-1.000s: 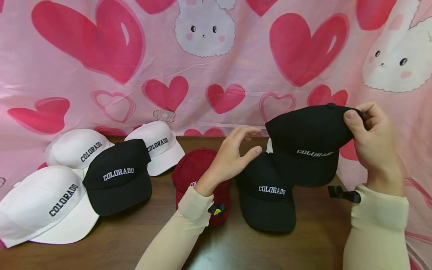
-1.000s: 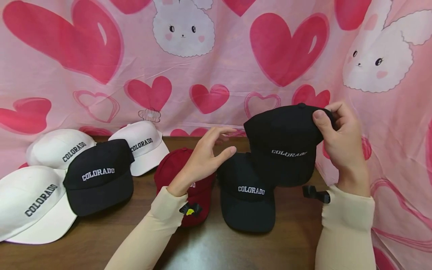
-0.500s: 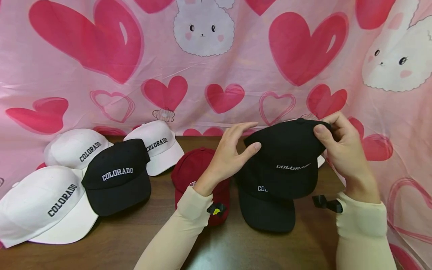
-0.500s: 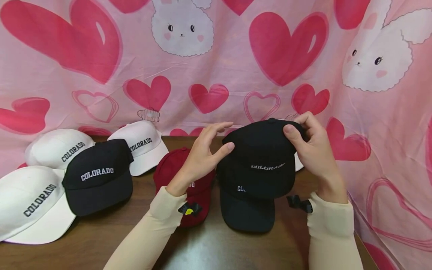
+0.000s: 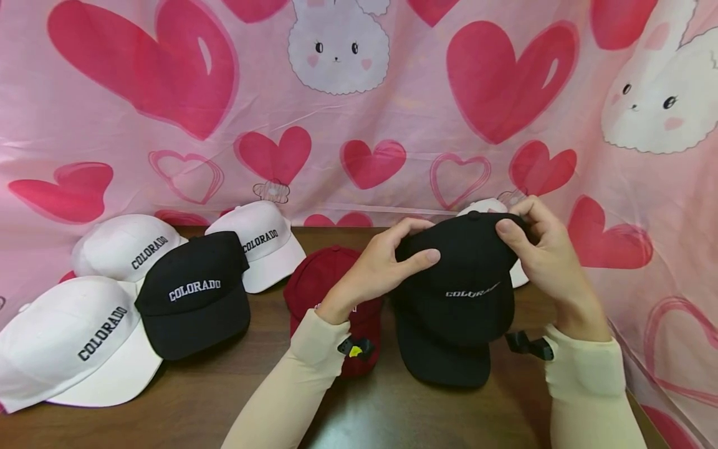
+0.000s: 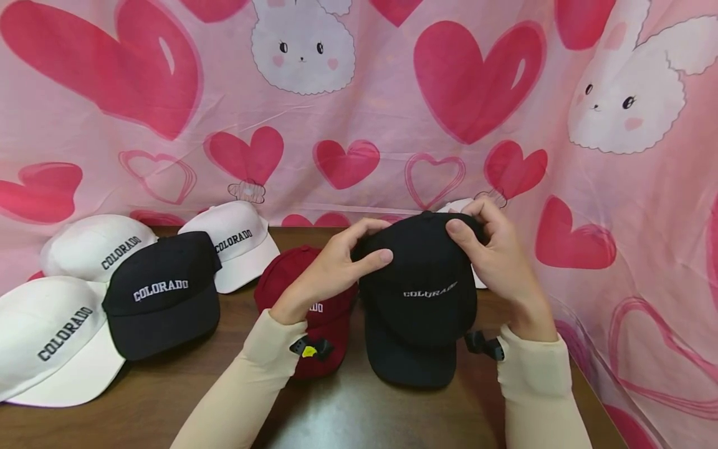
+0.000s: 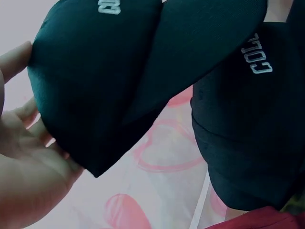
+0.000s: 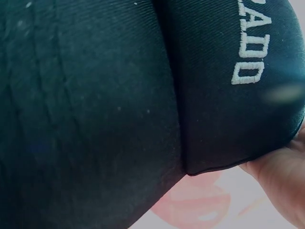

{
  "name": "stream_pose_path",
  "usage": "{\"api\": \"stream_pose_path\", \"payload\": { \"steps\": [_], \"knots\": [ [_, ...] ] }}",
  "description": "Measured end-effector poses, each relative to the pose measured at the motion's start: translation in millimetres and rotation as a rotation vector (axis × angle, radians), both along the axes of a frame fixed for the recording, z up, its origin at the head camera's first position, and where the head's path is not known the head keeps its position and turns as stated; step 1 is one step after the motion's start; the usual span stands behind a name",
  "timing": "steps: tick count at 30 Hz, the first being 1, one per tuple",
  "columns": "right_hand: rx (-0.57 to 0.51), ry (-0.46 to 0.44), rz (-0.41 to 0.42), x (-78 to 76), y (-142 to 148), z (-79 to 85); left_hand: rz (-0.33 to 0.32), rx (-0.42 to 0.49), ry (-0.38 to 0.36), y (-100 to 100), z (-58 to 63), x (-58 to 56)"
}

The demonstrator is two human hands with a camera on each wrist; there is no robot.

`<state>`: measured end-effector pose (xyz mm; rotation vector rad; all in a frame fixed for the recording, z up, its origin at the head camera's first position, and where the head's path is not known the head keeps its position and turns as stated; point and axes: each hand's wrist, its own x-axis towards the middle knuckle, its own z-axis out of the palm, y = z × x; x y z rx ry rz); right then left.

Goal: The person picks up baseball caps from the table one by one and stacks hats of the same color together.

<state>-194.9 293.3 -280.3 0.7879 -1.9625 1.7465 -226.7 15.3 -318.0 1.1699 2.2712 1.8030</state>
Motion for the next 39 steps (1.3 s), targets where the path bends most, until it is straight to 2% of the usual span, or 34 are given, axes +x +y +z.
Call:
{"api": "stream_pose_path", "payload": {
  "steps": [3,7,14,22,31,39],
  "knots": [
    [0.0,-0.005,0.005,0.6,-2,-0.2,-0.067,-0.005,-0.049,-2,1.0,0.1],
    [0.042,-0.014,-0.017,2.5,-3,2.0,-0.119,0.001,-0.084,-4,2.8,0.5],
    [0.302,-0.065,-0.142,7.3,2,7.9,-0.164,0.056,-0.154,-5,5.1,2.0],
    [0.439,-0.078,-0.155,10.0,16,9.5,-0.241,0.099,-0.204,-4,7.0,2.2],
    [0.544,-0.174,-0.028,10.7,40,7.4,-0.295,0.147,-0.294,-7,7.5,2.4],
    [0.626,-0.283,0.127,8.9,61,3.4,-0.273,0.202,-0.36,-7,3.4,-2.2]
  ]
}}
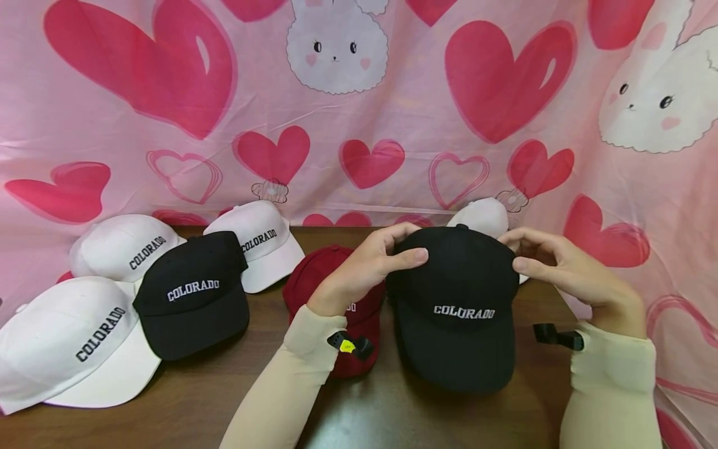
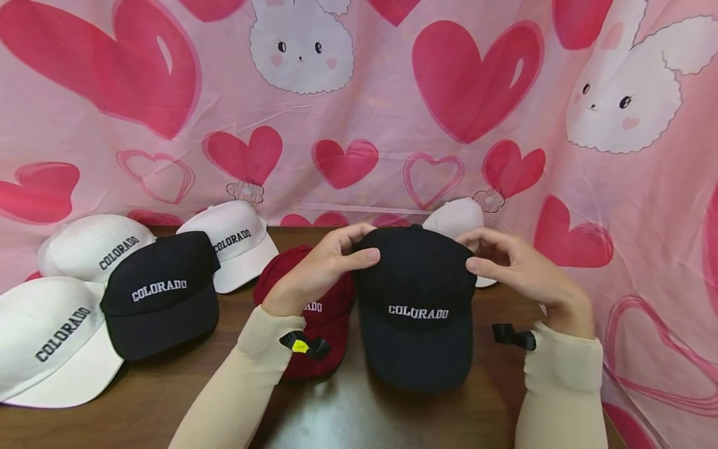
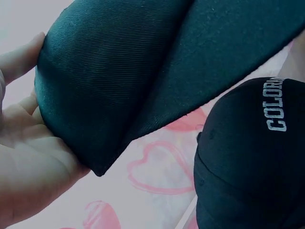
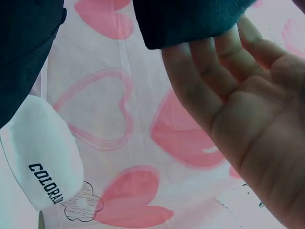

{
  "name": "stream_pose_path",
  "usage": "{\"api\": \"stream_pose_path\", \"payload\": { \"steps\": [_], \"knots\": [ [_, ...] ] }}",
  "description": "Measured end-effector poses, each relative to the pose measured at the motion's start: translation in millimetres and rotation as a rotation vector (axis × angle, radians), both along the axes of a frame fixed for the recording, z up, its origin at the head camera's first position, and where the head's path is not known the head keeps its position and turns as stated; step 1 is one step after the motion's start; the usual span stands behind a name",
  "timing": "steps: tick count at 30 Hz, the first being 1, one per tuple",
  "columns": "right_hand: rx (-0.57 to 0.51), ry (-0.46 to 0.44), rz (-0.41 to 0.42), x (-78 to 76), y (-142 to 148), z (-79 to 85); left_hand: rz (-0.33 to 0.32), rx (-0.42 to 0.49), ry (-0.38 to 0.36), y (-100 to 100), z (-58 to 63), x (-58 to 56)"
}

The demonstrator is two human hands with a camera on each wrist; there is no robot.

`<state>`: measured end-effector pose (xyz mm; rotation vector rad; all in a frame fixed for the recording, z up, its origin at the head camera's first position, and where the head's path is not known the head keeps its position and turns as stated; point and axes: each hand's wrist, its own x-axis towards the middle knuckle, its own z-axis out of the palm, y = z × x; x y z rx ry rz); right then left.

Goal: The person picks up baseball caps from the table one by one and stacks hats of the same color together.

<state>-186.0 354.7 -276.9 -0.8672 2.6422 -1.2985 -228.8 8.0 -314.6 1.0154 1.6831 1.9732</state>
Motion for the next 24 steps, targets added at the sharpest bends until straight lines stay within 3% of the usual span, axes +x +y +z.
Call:
{"api": "stream_pose_path", "payload": {
  "steps": [4,11,24],
  "knots": [
    [0.014,-0.033,0.035,-2.3,3,-3.1,0.025,-0.023,-0.046,1,-2.9,-1.9],
    [0.05,-0.069,0.022,-8.2,8,-9.9,0.104,-0.148,-0.087,5,-8.8,-4.5],
    [0.091,-0.239,-0.047,-21.5,11,-25.4,0.161,-0.367,-0.013,12,-27.1,-10.5]
  ]
}}
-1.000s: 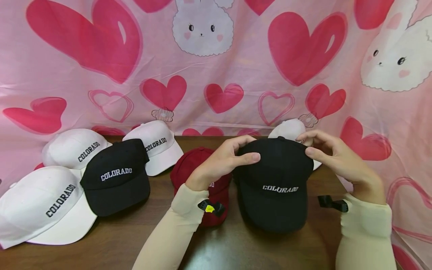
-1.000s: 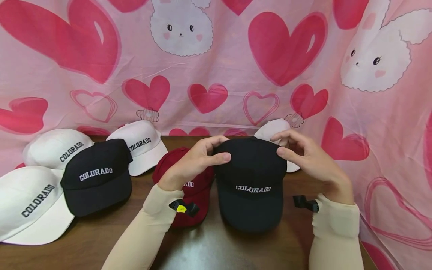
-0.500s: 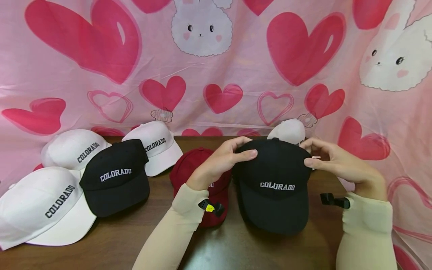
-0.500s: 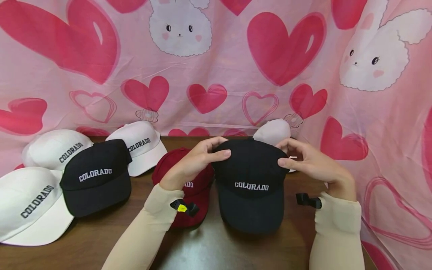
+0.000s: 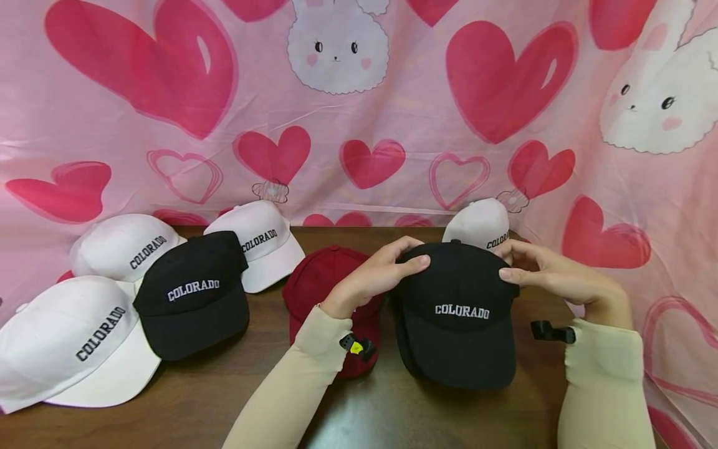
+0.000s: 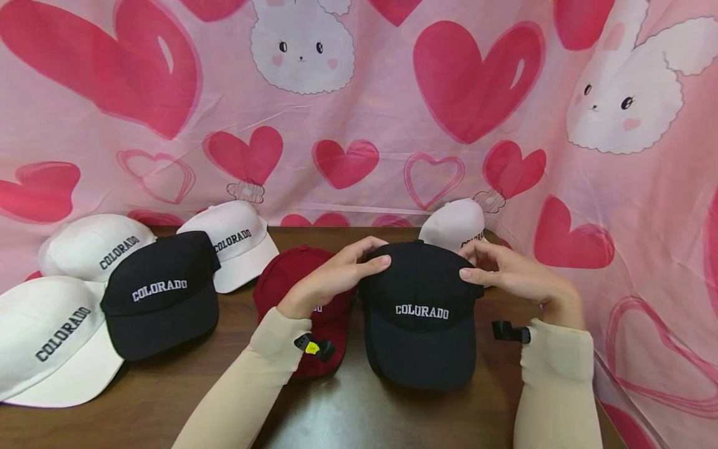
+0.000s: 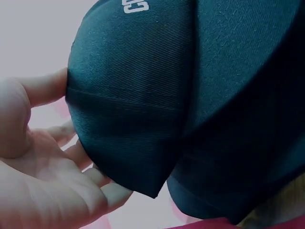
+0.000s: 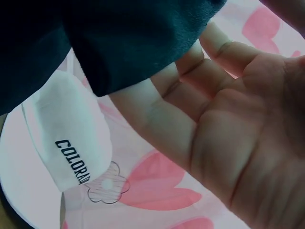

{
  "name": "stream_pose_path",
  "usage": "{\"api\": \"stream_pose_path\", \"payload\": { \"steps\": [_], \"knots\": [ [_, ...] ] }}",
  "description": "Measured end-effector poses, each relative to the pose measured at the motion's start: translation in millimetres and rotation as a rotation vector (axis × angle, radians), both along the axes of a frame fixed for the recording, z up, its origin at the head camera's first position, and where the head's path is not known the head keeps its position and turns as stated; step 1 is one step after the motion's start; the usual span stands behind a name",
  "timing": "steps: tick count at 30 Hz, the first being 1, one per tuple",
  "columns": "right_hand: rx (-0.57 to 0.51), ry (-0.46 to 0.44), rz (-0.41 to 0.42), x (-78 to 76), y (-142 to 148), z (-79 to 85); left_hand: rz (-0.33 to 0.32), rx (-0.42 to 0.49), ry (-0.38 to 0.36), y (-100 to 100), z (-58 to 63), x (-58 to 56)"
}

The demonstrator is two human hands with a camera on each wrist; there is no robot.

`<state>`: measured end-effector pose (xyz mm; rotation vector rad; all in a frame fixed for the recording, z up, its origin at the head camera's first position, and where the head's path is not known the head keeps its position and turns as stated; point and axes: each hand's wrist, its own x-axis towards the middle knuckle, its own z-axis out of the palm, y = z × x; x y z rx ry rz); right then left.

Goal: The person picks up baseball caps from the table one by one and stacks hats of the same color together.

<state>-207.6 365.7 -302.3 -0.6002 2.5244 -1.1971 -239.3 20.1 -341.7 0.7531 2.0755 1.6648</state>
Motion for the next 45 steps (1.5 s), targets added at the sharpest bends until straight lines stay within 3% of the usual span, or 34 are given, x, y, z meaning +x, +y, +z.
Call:
{"api": "stream_pose_path", "payload": {
  "steps": [7,15,23,33,39,45],
  "knots": [
    [0.054,-0.024,-0.011,-6.8,2,-10.0,0.024,-0.055,-0.012,5,-9.6,-2.8],
    [0.067,-0.109,-0.046,-12.5,4,-18.5,0.074,-0.085,0.0,10,-21.2,-5.3],
    [-0.009,-0.177,0.002,-20.6,6,-31.0,0.101,-0.136,0.067,12,-25.6,-5.2],
    [-0.001,-0.199,-0.021,-24.6,8,-40.4,0.16,-0.202,0.189,19,-31.9,-4.8],
    [0.01,-0.171,-0.032,-27.2,9,-42.4,0.154,-0.253,0.198,18,-32.3,-4.4],
    [0.0,-0.201,-0.045,-29.9,10,-42.8,0.169,-0.306,0.235,22,-33.9,-2.3]
  ]
}}
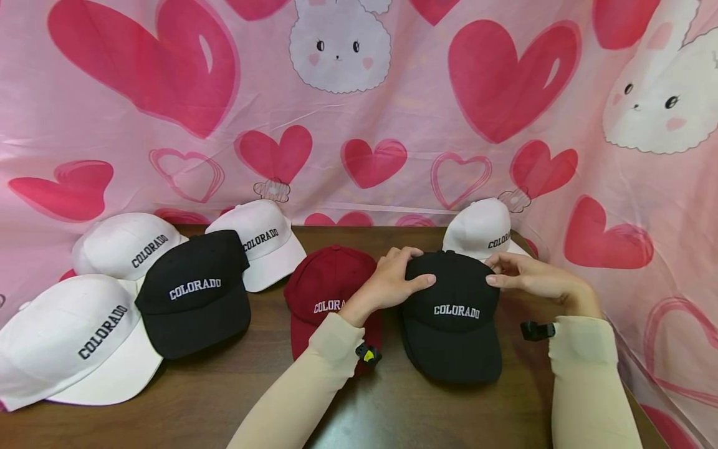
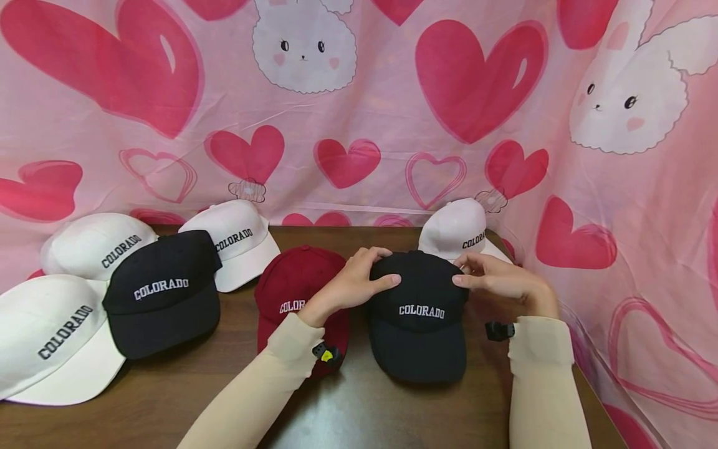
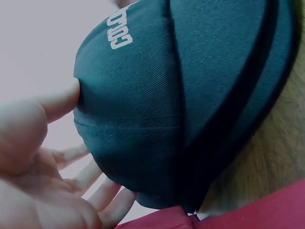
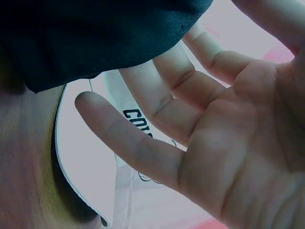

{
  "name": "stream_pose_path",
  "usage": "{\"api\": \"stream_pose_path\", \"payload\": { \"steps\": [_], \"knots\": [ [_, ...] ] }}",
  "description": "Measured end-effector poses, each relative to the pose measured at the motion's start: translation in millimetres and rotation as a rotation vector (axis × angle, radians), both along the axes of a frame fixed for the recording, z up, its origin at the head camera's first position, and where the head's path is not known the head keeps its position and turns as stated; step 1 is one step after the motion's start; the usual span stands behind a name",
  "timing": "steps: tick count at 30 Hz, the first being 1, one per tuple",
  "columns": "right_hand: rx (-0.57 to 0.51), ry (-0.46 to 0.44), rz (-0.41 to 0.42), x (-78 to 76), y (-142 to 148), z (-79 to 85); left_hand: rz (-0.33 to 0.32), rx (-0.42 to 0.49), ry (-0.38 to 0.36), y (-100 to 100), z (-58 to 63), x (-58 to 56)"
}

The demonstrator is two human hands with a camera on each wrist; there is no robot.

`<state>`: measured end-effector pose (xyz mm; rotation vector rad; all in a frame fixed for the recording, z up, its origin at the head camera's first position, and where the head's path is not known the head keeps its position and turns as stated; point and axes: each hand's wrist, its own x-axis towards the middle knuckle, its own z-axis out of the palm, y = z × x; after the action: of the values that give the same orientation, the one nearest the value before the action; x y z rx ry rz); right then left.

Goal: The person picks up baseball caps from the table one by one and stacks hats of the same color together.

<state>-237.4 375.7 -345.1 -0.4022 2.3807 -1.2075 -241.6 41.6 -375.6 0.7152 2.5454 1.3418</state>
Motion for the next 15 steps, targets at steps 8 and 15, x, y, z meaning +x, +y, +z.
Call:
{"api": "stream_pose_path", "payload": {
  "steps": [8,15],
  "knots": [
    [0.046,0.034,-0.017,-1.9,2.8,-2.0,0.047,-0.049,0.103,7.5,-4.0,3.9],
    [0.116,0.083,-0.033,-3.7,1.9,-2.0,0.033,-0.027,0.116,7.8,-3.2,5.7]
  ]
}}
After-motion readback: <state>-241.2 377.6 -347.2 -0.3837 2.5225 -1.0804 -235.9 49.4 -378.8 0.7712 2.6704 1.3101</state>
